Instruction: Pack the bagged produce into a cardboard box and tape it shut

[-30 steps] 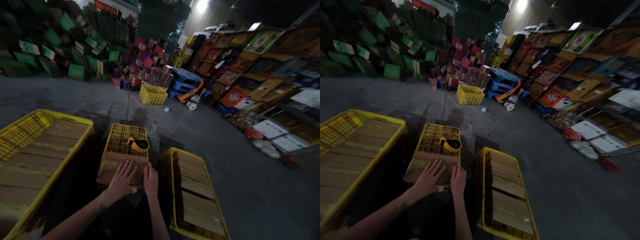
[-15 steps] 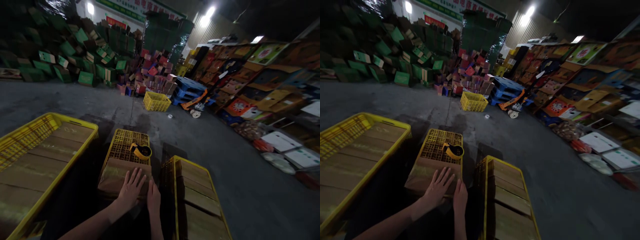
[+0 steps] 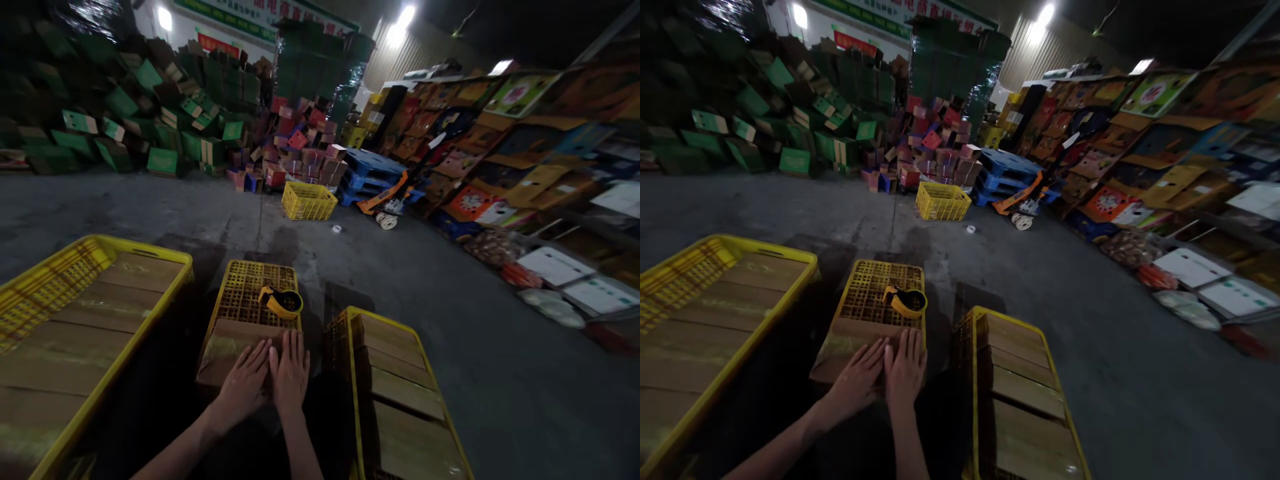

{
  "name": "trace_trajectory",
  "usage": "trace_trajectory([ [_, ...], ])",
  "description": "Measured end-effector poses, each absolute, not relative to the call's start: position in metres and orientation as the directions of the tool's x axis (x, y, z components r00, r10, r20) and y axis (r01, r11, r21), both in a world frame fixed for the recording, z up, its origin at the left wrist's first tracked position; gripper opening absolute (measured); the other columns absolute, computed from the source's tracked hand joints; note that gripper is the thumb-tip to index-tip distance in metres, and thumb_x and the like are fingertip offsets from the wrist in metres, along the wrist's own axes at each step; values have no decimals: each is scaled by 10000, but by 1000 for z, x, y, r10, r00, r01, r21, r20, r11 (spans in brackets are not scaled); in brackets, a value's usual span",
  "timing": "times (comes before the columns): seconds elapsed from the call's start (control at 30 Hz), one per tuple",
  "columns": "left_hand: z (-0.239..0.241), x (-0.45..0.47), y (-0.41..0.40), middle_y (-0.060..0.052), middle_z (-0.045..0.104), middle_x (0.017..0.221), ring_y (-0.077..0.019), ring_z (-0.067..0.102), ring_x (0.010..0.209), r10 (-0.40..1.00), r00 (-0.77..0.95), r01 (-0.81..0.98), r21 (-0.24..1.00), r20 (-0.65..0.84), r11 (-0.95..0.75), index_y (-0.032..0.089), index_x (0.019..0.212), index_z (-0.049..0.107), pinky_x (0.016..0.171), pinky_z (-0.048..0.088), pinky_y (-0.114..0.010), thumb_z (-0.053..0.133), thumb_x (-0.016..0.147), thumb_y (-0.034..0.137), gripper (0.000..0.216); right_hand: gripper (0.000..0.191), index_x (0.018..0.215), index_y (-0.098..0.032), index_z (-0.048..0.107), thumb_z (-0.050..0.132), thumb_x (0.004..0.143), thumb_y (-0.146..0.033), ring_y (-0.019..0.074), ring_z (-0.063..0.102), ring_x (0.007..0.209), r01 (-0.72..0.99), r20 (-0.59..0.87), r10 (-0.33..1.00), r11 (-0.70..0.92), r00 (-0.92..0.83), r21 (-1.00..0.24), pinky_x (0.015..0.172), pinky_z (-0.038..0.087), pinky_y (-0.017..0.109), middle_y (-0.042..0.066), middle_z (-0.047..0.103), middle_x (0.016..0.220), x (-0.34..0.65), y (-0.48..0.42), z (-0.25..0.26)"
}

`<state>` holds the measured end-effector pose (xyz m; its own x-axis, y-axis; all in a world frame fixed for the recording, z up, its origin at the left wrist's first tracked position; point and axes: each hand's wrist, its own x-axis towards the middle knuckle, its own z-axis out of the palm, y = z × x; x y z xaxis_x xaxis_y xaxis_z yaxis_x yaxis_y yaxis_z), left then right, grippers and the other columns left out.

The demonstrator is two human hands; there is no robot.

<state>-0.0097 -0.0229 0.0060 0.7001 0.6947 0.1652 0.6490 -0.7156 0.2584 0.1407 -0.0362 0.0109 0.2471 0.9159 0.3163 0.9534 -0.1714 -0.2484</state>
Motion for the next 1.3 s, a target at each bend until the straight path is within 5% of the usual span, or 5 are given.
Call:
trace_trajectory([
  [0.2,-10,-67,-20,-164,371,1619,-320,404,1477,794,508,772,233,334,-591,137,1581,342,1175,366,-492,548,945,529,775,615,1585,-186,350,296,1062,-505,319,322,1516,955,325,910,-188,258,-230,1148,350,577,141,401,1605,135,-45,9],
  [0.43,-11,-88,-22,-180,398,1602,-331,463,1437,799,453,802,211,395,-559,141,1618,253,1177,359,-483,477,980,582,807,621,1600,-192,313,306,1061,-502,331,335,1508,958,344,907,-170,244,-233,1139,362,586,149,400,1604,136,-44,12],
  [1.0,-18,-84,-13,-164,404,1603,-341,369,1493,876,335,800,387,347,-459,170,1579,360,1169,371,-584,436,1027,487,641,566,1583,-240,355,388,1053,-435,343,315,1517,979,276,958,-18,76,-205,1190,275,632,111,356,1630,101,-42,21],
  [1.17,-24,-100,-10,-121,256,1677,-308,273,1532,871,292,665,570,395,-482,211,1573,375,1169,429,-500,405,1057,332,531,578,1605,-313,252,411,1054,-383,282,247,1548,945,288,944,231,-160,-231,1211,295,564,18,303,1658,50,-43,20],
  [1.3,-7,-105,-20,-102,128,1707,-299,369,1487,928,225,641,672,297,-371,272,1597,310,1123,485,-425,419,1060,343,553,569,1601,-330,264,411,1057,-409,269,301,1530,944,283,946,226,-155,-241,1211,300,550,7,334,1645,57,-49,22],
])
